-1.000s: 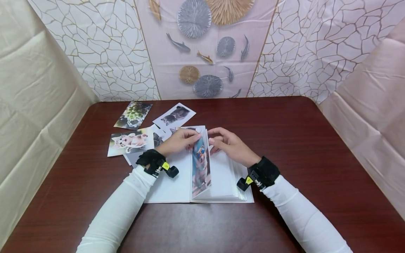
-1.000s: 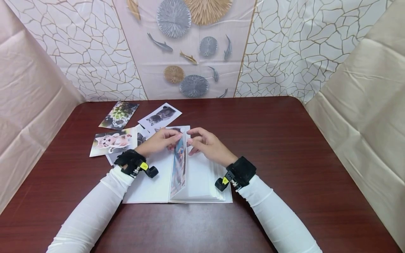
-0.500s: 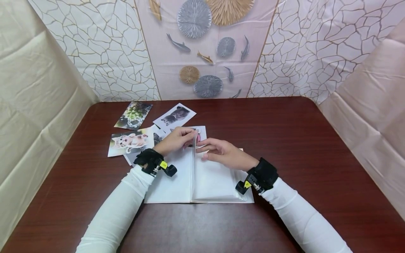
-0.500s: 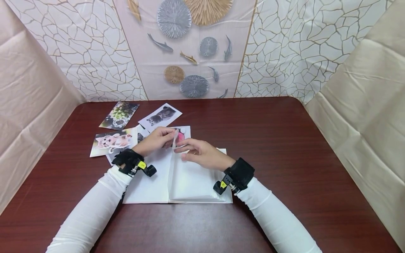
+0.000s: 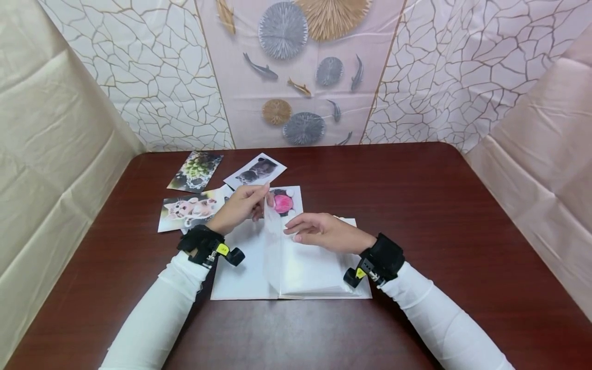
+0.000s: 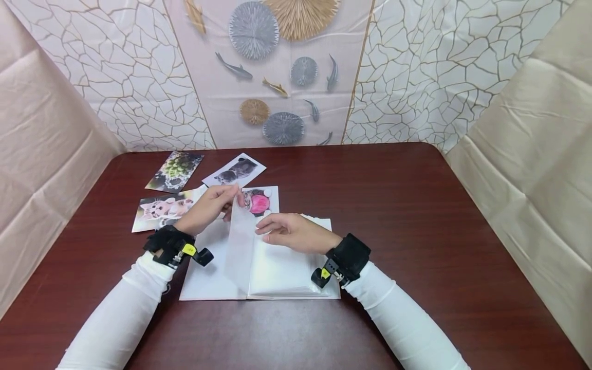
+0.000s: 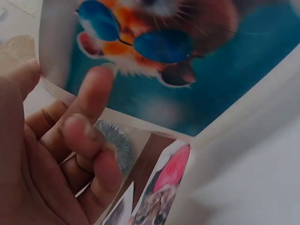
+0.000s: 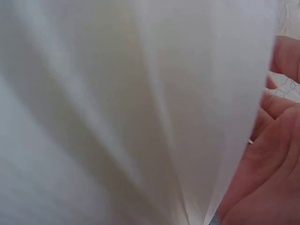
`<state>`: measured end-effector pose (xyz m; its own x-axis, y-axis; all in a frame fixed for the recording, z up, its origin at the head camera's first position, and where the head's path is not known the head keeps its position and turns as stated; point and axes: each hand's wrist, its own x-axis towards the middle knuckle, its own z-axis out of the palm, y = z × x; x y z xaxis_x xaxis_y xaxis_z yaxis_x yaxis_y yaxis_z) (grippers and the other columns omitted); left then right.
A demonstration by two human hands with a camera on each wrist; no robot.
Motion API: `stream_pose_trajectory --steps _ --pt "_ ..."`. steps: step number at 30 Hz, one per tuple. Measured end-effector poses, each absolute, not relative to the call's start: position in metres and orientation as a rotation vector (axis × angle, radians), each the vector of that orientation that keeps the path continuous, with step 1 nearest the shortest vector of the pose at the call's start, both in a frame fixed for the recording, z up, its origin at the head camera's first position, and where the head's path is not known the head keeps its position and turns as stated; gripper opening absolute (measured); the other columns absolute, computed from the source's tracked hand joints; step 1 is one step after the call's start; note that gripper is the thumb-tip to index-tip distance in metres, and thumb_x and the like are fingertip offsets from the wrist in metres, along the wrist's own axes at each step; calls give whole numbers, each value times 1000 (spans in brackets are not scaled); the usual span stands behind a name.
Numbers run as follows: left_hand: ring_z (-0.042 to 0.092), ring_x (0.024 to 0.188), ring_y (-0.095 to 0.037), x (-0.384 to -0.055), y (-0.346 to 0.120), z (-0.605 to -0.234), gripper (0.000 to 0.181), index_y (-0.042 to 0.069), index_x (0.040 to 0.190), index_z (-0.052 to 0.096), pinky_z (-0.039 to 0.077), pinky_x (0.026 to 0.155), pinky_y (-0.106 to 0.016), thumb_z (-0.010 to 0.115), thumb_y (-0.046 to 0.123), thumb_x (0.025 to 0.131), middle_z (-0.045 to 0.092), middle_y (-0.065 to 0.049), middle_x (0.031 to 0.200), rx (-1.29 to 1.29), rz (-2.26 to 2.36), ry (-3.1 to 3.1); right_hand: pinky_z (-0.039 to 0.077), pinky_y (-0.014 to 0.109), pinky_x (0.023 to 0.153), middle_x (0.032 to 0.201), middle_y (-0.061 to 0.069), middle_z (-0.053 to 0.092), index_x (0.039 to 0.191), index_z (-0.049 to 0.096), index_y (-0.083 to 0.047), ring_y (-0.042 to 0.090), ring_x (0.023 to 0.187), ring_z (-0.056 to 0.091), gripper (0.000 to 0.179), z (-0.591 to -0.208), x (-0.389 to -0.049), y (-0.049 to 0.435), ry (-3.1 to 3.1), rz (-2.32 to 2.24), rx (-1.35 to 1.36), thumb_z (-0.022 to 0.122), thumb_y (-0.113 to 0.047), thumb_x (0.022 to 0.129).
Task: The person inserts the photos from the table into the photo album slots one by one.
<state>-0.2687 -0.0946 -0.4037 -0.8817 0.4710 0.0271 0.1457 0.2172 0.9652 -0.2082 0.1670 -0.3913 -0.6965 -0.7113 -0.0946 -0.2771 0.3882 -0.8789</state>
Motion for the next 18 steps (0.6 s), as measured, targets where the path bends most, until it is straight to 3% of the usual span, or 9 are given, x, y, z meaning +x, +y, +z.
stream_pose_trajectory --steps 5,11,18 --pt "53 55 -14 -265 -108 -404 46 2 90 67 47 60 -27 45 38 109 54 1 67 517 1683 2283 52 36 103 132 10 69 135 61 -8 22 122 64 34 -391 -208 167 2224 -1203 -855 60 -21 103" --pt "47 61 -16 -263 -125 -409 40 4 95 68 44 62 -29 48 36 108 45 1 65 421 1639 2357 51 27 99 129 7 70 132 64 -10 18 119 64 31 -393 -209 168 2242 -1198 -847 59 -23 104" --pt "50 69 -17 -262 -146 -418 38 8 96 73 45 62 -30 53 39 106 65 0 91 455 1524 2483 51 22 97 125 5 71 130 66 -12 16 116 64 29 -396 -212 170 2231 -1216 -850 60 -23 103"
